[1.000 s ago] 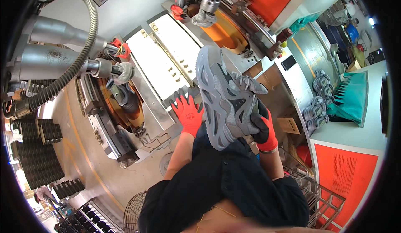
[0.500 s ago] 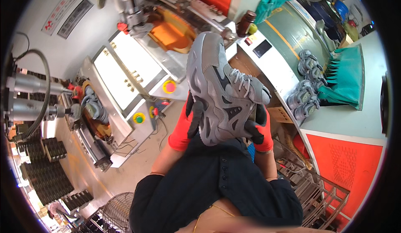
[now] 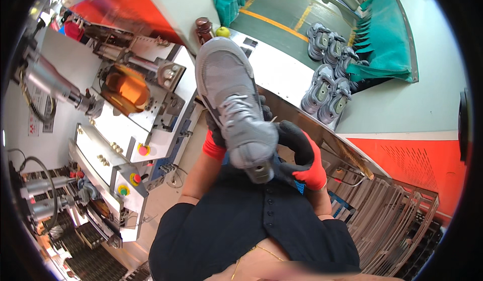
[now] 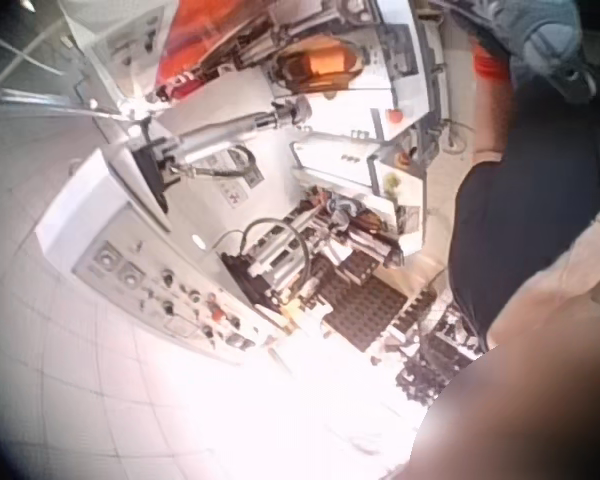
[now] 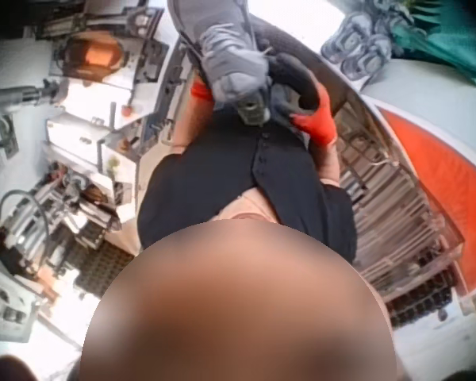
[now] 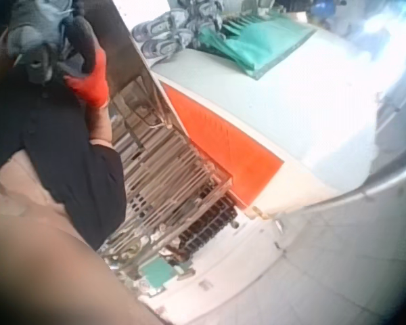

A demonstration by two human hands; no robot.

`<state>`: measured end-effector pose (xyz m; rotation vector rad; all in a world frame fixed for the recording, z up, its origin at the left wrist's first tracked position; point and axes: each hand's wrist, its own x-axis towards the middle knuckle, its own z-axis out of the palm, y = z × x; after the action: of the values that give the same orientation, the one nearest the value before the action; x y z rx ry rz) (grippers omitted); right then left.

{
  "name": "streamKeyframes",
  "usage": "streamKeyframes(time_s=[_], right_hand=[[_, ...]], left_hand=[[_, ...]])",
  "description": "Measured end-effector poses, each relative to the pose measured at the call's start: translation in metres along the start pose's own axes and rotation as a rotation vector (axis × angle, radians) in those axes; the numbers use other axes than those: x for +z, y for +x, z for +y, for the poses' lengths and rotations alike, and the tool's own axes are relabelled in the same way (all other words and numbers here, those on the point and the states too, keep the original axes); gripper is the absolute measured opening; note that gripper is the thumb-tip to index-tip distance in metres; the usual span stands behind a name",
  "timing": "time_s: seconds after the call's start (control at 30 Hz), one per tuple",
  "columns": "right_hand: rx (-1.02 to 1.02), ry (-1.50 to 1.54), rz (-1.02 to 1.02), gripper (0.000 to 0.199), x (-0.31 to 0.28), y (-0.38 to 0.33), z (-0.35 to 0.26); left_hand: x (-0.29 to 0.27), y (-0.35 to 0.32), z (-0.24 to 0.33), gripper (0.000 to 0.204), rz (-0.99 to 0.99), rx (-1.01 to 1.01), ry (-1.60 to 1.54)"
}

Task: The person picks up pairs of grey sneakers from a conveyor belt, places them onto a machine, and then removes them to place them back on the belt. The person repeats this process for multiple pairs of shoes.

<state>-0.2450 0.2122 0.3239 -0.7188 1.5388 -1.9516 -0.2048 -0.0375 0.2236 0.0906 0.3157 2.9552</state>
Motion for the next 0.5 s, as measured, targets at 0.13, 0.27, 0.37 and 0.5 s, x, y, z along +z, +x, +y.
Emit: streamKeyframes(time_s=[0.13, 0.27, 0.37, 0.5], right_hand=[[-0.137, 0.105, 0.302, 0.072, -0.052, 0.023, 0.035], [-0.042, -0.201, 0.844, 0.073, -0.163, 0.053, 0.142], [0.375, -0.577, 1.074, 0.098, -0.242, 0.057, 0.214], [0.685, -0.770, 1.168, 0.115, -0.297, 0.083, 0.252]], left_hand=[[0.037, 0.049, -0.006, 0.055, 0.231, -0.166, 0.022], [0.024, 0.103, -0.014, 0.059, 0.027, -0.142, -0.130], [0.002, 0.144, -0.011, 0.059, 0.003, -0.158, -0.169], [-0.012, 0.191, 0.020, 0.059, 0.037, -0.147, -0.165]])
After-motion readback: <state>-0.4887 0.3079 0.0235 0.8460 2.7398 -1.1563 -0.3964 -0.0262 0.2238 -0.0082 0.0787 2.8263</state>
